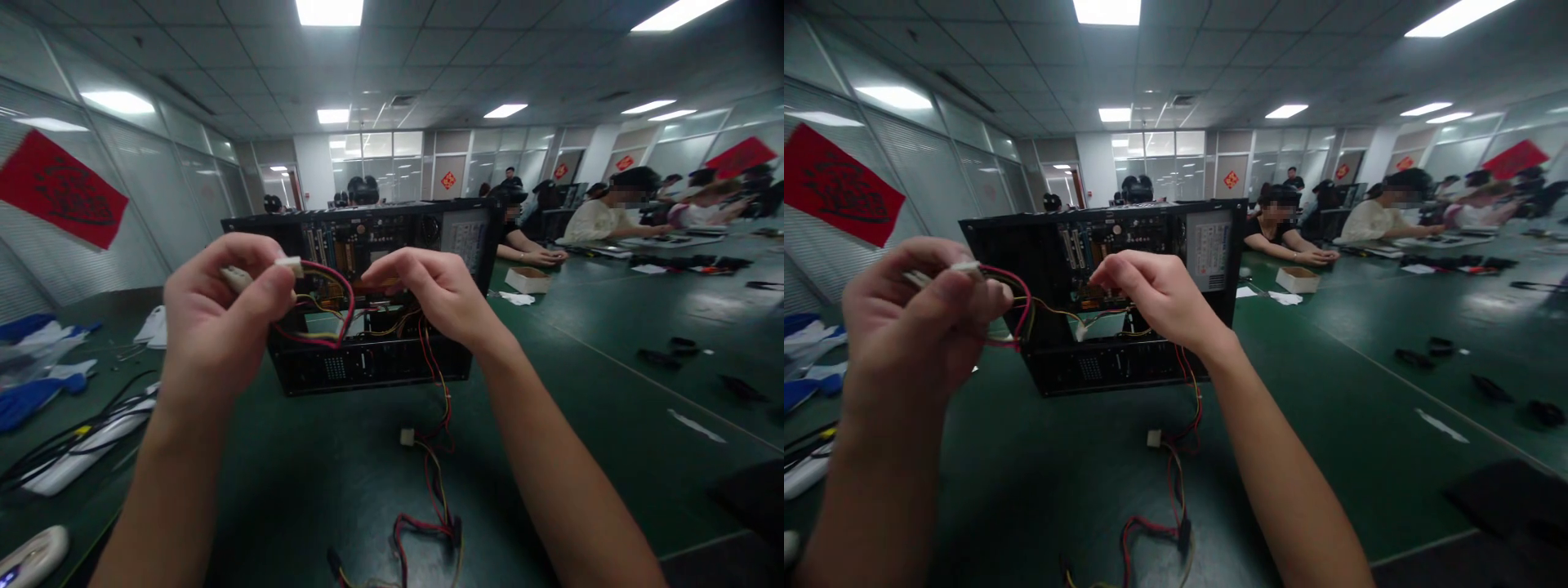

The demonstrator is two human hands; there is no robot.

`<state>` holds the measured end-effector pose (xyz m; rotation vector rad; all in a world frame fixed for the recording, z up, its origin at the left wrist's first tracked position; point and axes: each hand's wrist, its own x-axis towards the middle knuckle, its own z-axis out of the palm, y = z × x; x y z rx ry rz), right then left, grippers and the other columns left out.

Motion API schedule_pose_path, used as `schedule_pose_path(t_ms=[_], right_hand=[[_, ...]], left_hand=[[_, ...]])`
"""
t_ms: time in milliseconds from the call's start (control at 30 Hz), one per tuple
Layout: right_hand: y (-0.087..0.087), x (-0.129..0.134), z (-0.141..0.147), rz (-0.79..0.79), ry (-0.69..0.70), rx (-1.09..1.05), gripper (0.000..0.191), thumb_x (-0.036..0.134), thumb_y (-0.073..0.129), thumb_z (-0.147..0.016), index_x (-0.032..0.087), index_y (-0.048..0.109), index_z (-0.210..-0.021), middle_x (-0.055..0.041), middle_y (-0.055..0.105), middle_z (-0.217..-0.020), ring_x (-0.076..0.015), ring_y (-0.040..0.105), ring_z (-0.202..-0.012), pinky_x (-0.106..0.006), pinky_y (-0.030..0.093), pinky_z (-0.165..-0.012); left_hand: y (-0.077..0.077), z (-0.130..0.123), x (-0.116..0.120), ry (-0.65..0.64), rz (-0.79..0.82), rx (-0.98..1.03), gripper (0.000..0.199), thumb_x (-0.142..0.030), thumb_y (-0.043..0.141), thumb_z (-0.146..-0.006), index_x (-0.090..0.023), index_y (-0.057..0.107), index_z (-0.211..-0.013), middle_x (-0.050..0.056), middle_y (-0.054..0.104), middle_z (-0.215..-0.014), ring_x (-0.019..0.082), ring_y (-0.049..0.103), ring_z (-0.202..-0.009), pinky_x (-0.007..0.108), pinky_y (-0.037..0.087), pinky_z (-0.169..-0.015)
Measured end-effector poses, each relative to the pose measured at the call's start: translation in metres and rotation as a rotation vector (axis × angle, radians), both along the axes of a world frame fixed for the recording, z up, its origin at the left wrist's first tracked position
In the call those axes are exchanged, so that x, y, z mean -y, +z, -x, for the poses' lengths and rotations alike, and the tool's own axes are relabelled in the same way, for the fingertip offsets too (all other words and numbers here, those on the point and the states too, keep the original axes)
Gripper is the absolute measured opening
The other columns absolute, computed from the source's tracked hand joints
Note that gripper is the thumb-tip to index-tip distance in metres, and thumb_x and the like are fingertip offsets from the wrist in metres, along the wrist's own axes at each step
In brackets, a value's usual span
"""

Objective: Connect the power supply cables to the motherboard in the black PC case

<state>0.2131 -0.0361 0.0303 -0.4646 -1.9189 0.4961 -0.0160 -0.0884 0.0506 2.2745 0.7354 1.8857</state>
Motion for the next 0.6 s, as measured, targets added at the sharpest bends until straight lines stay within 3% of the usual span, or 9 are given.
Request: schedule_pose_path(t_ms=[67,133,200,267,467,600], right_hand=[[-0.005,-0.010,0.003,-0.001,-0.050,0.028,0.045,0.051,0.044,-0.102,0.018,0.074,-0.100,-0.0060,0.072,-0.098,-0.0180,0.066,-0.092,-0.029,0.050,-0.081],[-0.012,-0.022,0.009,-0.021,-0.086,0.117,0.037,0.044,0.050,-0.101,0.016,0.075,-0.098,-0.0057,0.073,-0.096,-0.0181,0.066,-0.089,-0.029,0.049,-0.080],[-0.023,-0.035,0.017,-0.042,-0.126,0.234,0.030,0.036,0.054,-0.100,0.015,0.075,-0.098,-0.0065,0.075,-0.096,-0.0184,0.067,-0.089,-0.029,0.047,-0.080],[-0.038,-0.050,0.026,-0.050,-0.180,0.366,0.026,0.030,0.055,-0.099,0.013,0.074,-0.102,-0.0090,0.075,-0.101,-0.0193,0.067,-0.092,-0.028,0.046,-0.082],[-0.089,-0.087,0.038,0.125,-0.368,0.754,0.034,0.035,0.051,-0.101,0.010,0.073,-0.105,-0.0184,0.074,-0.107,-0.0264,0.068,-0.097,-0.031,0.044,-0.083],[-0.098,-0.093,0.038,0.205,-0.396,0.728,0.038,0.040,0.053,-0.098,0.009,0.072,-0.109,-0.0193,0.073,-0.108,-0.0270,0.067,-0.095,-0.031,0.044,-0.080]], left_hand=[[0.006,0.003,0.012,-0.068,0.092,-0.237,0.010,-0.033,0.066,-0.092,-0.024,0.062,-0.087,-0.002,0.060,-0.073,0.010,0.053,-0.056,0.024,0.042,-0.047],[0.009,0.000,0.024,-0.139,0.165,-0.612,0.006,-0.028,0.067,-0.091,-0.024,0.065,-0.087,-0.001,0.065,-0.074,0.012,0.060,-0.063,0.024,0.047,-0.052],[0.007,-0.008,0.033,-0.193,0.215,-0.935,0.002,-0.026,0.066,-0.091,-0.025,0.068,-0.089,-0.002,0.069,-0.077,0.014,0.065,-0.073,0.024,0.051,-0.063],[0.000,-0.016,0.037,-0.187,0.268,-1.120,0.004,-0.028,0.067,-0.091,-0.027,0.069,-0.094,-0.002,0.072,-0.082,0.015,0.067,-0.081,0.024,0.052,-0.071],[-0.017,-0.010,0.029,-0.003,0.364,-1.186,0.023,-0.039,0.068,-0.089,-0.029,0.072,-0.109,0.000,0.075,-0.090,0.018,0.072,-0.077,0.025,0.052,-0.065],[-0.013,0.002,0.016,0.101,0.415,-1.185,0.031,-0.044,0.062,-0.093,-0.030,0.069,-0.120,0.002,0.076,-0.106,0.020,0.073,-0.091,0.027,0.054,-0.074]])
